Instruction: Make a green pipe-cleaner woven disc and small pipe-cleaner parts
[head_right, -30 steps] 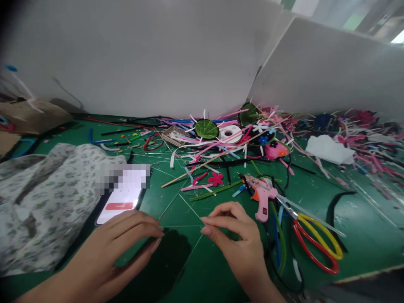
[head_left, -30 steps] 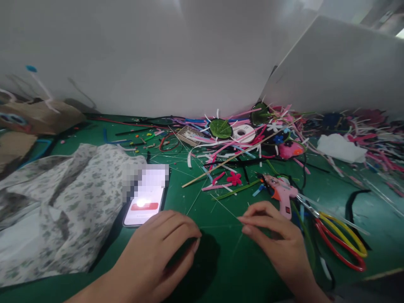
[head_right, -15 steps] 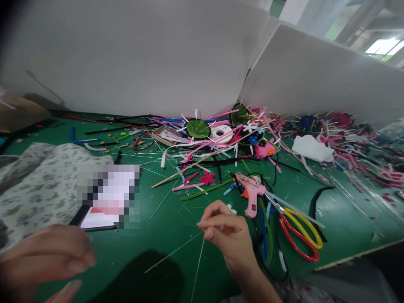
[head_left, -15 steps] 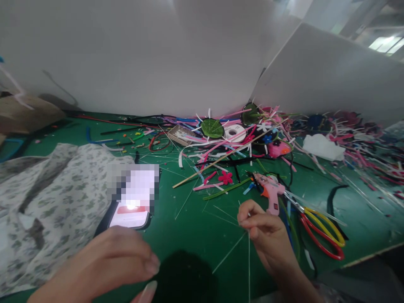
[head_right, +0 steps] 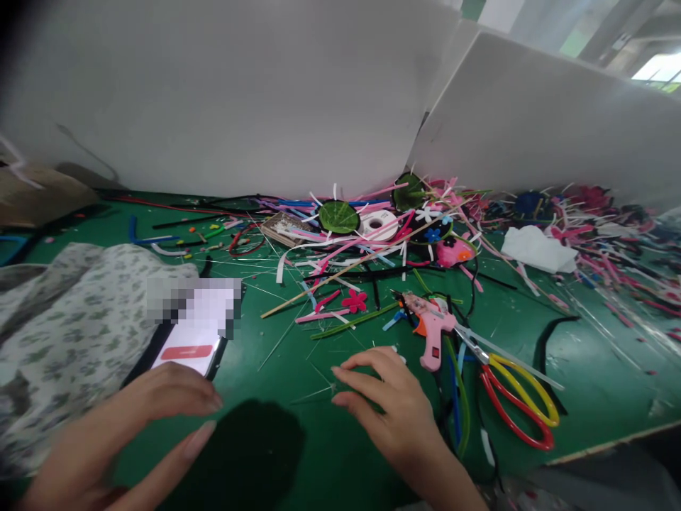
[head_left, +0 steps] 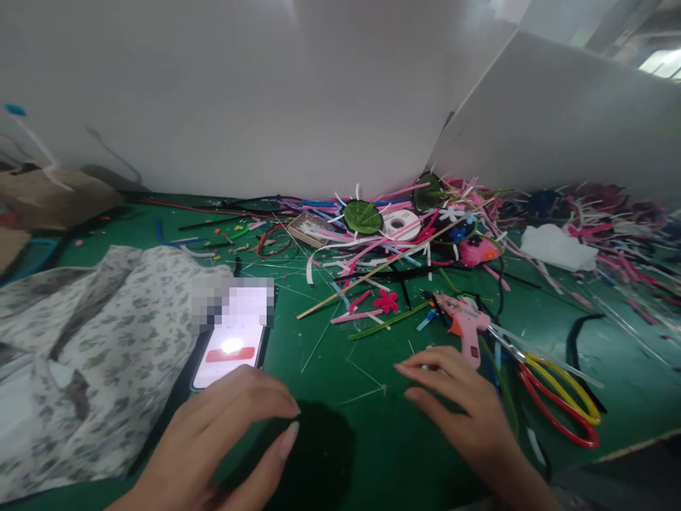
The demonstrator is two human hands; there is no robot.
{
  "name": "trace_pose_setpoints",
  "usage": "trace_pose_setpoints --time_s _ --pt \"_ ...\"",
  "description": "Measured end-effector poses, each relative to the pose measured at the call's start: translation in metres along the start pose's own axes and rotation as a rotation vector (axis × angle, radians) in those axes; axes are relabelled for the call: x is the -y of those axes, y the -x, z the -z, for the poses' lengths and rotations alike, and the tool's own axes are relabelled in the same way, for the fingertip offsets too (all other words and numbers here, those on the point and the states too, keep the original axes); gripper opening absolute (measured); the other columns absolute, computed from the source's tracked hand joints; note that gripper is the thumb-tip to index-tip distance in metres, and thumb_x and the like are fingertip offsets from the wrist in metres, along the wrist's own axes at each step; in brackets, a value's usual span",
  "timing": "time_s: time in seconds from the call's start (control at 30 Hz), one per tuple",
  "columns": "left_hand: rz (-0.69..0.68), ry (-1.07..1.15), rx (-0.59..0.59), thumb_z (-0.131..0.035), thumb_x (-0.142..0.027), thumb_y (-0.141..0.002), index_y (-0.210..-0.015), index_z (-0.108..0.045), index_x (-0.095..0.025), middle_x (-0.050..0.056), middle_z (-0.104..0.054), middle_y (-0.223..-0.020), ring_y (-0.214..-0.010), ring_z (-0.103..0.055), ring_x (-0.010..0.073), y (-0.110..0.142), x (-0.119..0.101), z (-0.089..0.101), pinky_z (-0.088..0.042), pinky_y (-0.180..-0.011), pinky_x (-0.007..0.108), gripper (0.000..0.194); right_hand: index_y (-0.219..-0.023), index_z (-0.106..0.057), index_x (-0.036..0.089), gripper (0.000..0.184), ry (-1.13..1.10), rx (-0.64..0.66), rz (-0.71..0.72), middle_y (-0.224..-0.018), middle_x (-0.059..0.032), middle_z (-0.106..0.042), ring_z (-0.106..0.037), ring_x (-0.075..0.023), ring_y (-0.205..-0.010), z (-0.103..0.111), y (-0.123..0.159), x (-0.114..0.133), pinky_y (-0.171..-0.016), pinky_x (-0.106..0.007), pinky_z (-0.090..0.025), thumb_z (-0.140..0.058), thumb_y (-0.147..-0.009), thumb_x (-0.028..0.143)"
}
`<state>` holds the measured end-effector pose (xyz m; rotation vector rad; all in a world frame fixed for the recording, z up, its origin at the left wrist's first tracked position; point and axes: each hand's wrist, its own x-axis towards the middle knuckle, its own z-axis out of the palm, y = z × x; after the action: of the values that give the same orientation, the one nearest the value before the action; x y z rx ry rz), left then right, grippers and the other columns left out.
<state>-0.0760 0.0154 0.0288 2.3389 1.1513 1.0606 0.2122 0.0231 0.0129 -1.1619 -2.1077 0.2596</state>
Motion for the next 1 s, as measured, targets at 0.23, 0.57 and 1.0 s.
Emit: trace_pose_setpoints --time_s 0.23,0.57,1.0 --pt "-0.032 -0.041 0.098 -0.052 -0.021 -0.088 -0.099 -0.053 -0.025 0.0 -0.067 -0.086 -0.077 -0.064 0.0149 -0.008 0.008 -0.001 -0.051 -0.068 0.022 0.012 -0.092 -0.068 0.024 0.009 0.201 -0.095 -0.213 -0.093 -0.003 -0.068 -0.063 -0.0184 -0.09 0.024 -0.002 -0.029 -0.081 -0.033 -0.051 -0.06 -0.09 0.029" --pt "-0.033 0.05 0.173 -0.052 -0.017 -0.087 -0.099 -0.055 -0.024 0.002 -0.066 -0.087 -0.08 -0.063 0.015 -0.011 -0.002 -0.013 -0.052 -0.068 0.021 0.014 -0.086 -0.07 0.018 0.019 0.671 0.417 0.064 -0.1 -0.0098 -0.065 -0.055 -0.0221 -0.091 -0.019 -0.061 -0.039 -0.07 -0.033 -0.044 -0.054 -0.086 0.007" --pt "-0.014 0.114 0.225 -0.051 -0.013 -0.088 -0.101 -0.054 -0.023 0.002 -0.064 -0.088 -0.081 -0.06 0.0145 -0.004 0.0 -0.016 -0.049 -0.068 0.022 0.017 -0.098 -0.054 0.019 0.012 0.257 0.01 -0.109 -0.095 -0.0074 -0.067 -0.061 -0.0189 -0.083 0.006 -0.084 -0.036 -0.071 -0.031 -0.044 -0.042 -0.097 0.02"
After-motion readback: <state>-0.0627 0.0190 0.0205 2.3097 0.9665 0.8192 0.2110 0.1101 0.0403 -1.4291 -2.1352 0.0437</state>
